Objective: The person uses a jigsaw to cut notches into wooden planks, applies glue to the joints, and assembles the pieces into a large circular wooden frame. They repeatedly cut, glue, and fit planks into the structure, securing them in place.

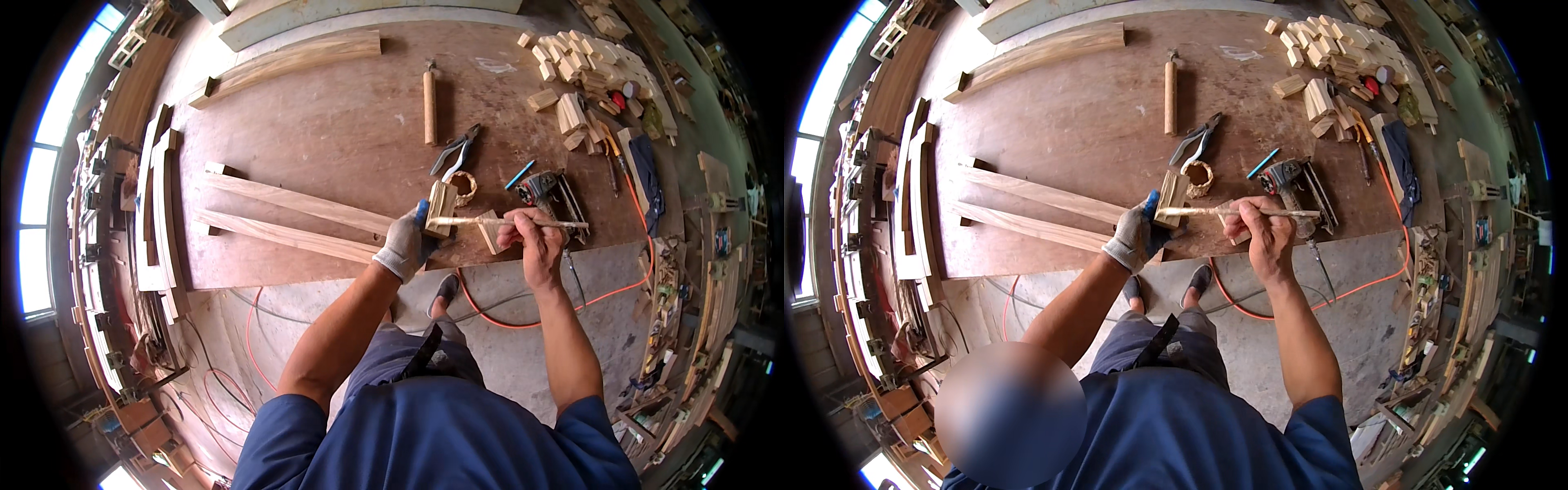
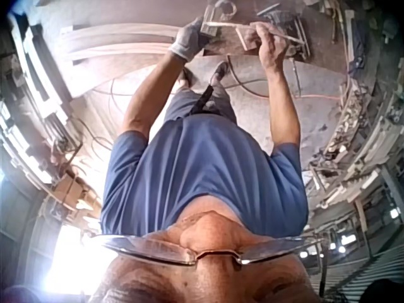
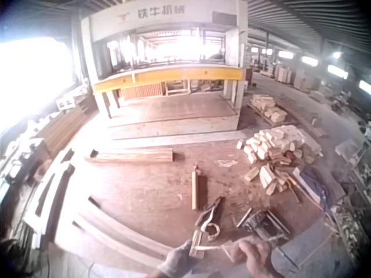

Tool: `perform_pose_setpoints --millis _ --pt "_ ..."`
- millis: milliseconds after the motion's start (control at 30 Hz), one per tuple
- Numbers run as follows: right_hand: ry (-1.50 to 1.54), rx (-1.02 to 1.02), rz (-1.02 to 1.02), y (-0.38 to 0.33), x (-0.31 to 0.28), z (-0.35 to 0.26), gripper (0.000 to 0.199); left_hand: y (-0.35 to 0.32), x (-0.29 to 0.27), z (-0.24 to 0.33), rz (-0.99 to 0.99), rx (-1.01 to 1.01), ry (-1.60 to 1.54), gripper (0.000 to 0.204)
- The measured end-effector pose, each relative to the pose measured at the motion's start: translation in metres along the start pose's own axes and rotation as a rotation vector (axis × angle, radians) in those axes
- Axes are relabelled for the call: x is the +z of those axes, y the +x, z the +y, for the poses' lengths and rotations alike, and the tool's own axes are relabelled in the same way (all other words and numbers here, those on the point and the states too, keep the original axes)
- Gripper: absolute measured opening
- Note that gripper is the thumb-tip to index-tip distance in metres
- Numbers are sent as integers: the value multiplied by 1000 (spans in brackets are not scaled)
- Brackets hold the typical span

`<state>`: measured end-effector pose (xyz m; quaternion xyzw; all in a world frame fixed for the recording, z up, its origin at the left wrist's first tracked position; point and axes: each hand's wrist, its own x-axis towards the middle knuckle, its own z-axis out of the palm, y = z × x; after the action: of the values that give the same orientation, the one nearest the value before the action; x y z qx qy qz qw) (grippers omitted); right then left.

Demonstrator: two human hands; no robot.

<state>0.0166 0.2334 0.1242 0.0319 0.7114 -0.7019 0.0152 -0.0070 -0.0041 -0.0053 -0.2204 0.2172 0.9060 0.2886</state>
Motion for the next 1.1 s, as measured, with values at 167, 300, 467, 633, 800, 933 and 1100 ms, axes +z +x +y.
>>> perform_pose_setpoints --millis 167,300,467,633,800,933,1100 --pt "-21 -102 101 13 7 7 25 -7 2 0 -43 -13 29 56" --pt "-27 -100 105 11 -2 6 25 -14 2 1 -65 5 60 57" --pt "-241 -238 -11 1 -8 1 21 -16 2 4 -103 -2 19 56" --pt "-380 -431 -264 -15 -4 -27 16 -11 -4 4 -44 -6 -40 53" --pt "-131 -122 -160 -21 -11 -28 23 -18 9 7 -1 2 18 53" --pt "-139 -109 -30 -3 -12 -8 24 -24 15 10 -85 -24 78 55" --pt "-285 -262 36 5 -6 -5 20 -27 12 12 -70 6 98 56"
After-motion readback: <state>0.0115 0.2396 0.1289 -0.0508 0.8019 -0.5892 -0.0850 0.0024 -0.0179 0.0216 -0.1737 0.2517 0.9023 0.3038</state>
